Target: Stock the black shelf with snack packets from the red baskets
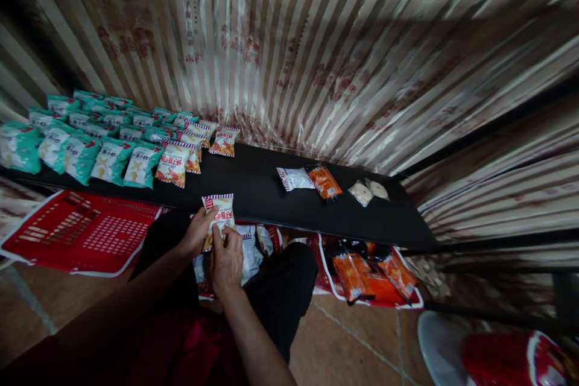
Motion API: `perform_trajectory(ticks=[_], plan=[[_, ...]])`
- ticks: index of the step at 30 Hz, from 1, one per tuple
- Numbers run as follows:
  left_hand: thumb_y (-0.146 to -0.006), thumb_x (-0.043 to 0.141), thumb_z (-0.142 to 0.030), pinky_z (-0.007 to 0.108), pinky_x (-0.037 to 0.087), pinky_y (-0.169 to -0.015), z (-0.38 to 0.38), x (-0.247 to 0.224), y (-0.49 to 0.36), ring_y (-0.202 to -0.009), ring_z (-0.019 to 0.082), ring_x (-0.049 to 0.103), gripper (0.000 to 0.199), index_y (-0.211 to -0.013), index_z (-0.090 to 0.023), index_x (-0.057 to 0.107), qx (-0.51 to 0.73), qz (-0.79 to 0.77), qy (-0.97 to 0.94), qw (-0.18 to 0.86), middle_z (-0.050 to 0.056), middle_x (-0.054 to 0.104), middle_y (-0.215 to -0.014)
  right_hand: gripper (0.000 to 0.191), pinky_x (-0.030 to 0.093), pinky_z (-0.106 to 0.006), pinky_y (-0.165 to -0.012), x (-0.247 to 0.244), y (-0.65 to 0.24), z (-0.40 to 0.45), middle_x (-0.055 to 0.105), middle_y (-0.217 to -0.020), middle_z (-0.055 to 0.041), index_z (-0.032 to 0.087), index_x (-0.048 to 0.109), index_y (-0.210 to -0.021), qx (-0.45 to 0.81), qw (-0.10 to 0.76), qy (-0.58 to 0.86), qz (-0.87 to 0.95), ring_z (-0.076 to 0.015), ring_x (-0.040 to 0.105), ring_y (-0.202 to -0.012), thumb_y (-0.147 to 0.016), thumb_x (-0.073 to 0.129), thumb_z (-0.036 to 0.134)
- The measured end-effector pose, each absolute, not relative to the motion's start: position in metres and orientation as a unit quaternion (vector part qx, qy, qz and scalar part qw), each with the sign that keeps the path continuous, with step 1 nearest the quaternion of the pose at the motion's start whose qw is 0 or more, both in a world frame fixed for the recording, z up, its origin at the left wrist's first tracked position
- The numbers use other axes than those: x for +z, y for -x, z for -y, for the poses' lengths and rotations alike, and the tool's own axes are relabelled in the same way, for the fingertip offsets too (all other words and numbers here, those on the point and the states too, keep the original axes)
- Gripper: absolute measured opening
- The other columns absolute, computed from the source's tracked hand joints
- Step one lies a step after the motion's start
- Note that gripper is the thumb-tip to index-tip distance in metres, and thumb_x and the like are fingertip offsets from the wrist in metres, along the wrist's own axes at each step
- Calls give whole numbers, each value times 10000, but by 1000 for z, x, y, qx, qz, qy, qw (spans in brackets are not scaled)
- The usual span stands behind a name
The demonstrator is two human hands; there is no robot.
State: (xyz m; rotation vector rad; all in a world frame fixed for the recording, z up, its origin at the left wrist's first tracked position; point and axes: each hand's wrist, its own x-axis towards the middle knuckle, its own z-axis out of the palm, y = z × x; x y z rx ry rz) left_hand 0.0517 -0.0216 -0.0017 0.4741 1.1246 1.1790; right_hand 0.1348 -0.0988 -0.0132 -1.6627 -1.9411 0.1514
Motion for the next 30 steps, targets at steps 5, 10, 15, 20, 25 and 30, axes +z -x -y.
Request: perform_trajectory(ticks=[5, 10, 15, 20, 25, 30], plan=[[-582, 697, -528, 245, 446, -511, 15, -6, -45, -543, 148, 596, 498, -866, -156, 527, 519, -528, -224, 634, 0, 624, -646, 560, 448, -397, -877, -11, -135, 99, 476, -1154, -122, 221, 414, -1344, 99, 317, 573, 749, -234, 436, -1048, -804, 431, 76], [-596, 694, -490, 248, 450, -504, 9, -7, -35, -514, 146, 587, 457, -860, -141, 559, 511, -532, -238, 632, 7, 630, -623, 398, 439, -386, -886, -5, -141, 90, 570, -1081, -104, 197, 485, -1266, 140, 380, 588, 700, -210, 506, -1007, -873, 426, 197], [-603, 695, -448, 254, 466, -514, 6, -8, -28, -550, 165, 611, 435, -882, -132, 588, 496, -522, -245, 649, 27, 656, -660, 396, 446, -399, -867, -8, -155, 69, 598, -1076, -125, 157, 547, -1178, 205, 424, 665, 579, -233, 543, -998, -845, 493, 365], [-625, 678, -427, 250, 465, -531, 6, -6, -21, -569, 164, 614, 418, -917, -140, 599, 463, -502, -265, 681, 23, 667, -684, 433, 500, -325, -744, -4, -156, 54, 657, -999, -73, 199, 584, -1119, 457, 426, 603, 496, -202, 612, -856, -788, 548, 476], [-637, 661, -442, 238, 451, -539, 4, -3, -13, -582, 158, 611, 434, -939, -135, 611, 453, -479, -293, 692, 34, 678, -717, 520, 492, -356, -800, 6, -149, 48, 679, -951, -66, 177, 588, -1088, 570, 439, 537, 441, -214, 628, -850, -700, 645, 519], [-644, 656, -415, 228, 437, -529, -5, -2, -9, -569, 146, 598, 397, -917, -129, 628, 453, -491, -297, 683, 37, 679, -726, 495, 479, -371, -831, 12, -146, 45, 692, -914, -62, 170, 623, -979, 640, 439, 491, 396, -212, 646, -823, -643, 700, 525]])
